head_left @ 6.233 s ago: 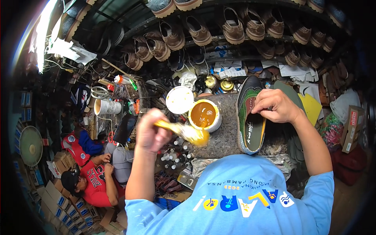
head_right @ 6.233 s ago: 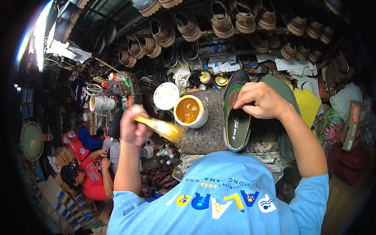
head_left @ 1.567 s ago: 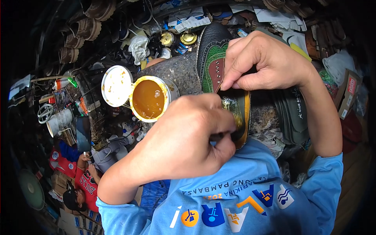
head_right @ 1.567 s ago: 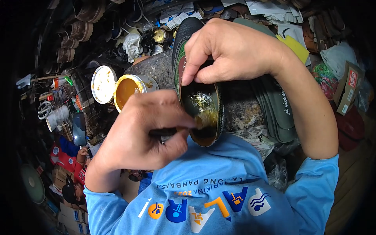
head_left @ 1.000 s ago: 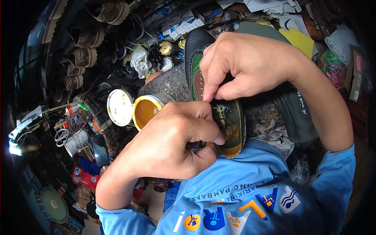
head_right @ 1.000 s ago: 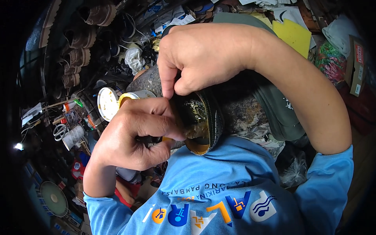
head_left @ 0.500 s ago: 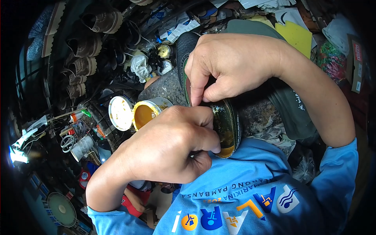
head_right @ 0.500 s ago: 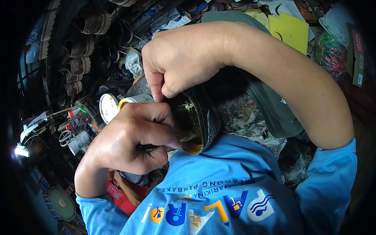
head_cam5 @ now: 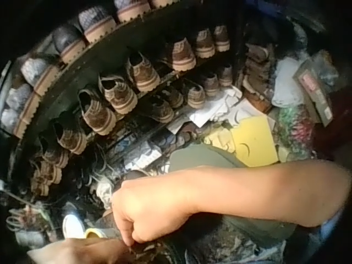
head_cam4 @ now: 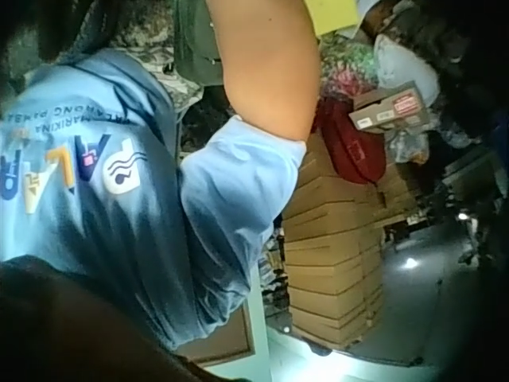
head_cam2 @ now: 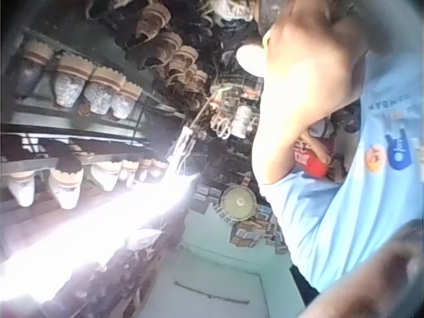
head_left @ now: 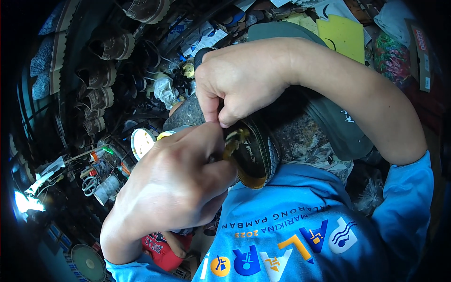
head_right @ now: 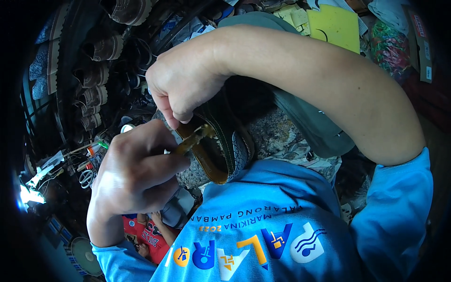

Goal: Apply adhesive to the interior of shoe uppers and insoles using a brush.

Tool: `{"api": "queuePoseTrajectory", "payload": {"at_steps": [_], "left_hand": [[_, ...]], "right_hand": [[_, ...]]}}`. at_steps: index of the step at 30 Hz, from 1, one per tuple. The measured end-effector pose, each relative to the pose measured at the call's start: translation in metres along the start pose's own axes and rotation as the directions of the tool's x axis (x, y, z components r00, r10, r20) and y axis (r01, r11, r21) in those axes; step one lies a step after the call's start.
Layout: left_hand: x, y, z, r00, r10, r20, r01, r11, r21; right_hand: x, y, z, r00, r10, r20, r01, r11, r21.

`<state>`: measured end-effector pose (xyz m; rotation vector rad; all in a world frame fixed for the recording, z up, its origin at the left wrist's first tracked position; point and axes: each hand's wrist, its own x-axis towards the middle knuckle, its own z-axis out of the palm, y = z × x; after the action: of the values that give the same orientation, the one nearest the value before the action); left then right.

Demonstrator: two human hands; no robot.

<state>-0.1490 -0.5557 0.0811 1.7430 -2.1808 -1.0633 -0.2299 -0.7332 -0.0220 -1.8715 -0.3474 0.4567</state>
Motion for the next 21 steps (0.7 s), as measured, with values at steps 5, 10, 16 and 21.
{"api": "queuePoseTrajectory", "payload": {"at_steps": [5,10,16,21], "left_hand": [[-0.001,0.007,0.007,0.996,-0.049,0.079,0.069,0.955,-0.288],[-0.001,0.013,0.016,0.99,-0.127,0.065,0.137,0.974,-0.178],[-0.009,0.019,0.037,0.975,-0.187,-0.117,0.2,0.975,0.102],[-0.021,0.046,0.064,0.97,-0.169,-0.173,0.184,0.98,0.072]], "right_hand": [[0.001,0.006,0.006,0.997,-0.063,-0.051,0.064,0.998,0.019],[-0.001,0.002,0.005,0.991,-0.087,-0.097,0.088,0.996,0.006],[0.001,0.0,0.002,1.0,-0.02,-0.012,0.02,1.0,-0.012],[0.003,0.001,0.002,1.0,-0.018,-0.006,0.018,1.0,0.004]]}}
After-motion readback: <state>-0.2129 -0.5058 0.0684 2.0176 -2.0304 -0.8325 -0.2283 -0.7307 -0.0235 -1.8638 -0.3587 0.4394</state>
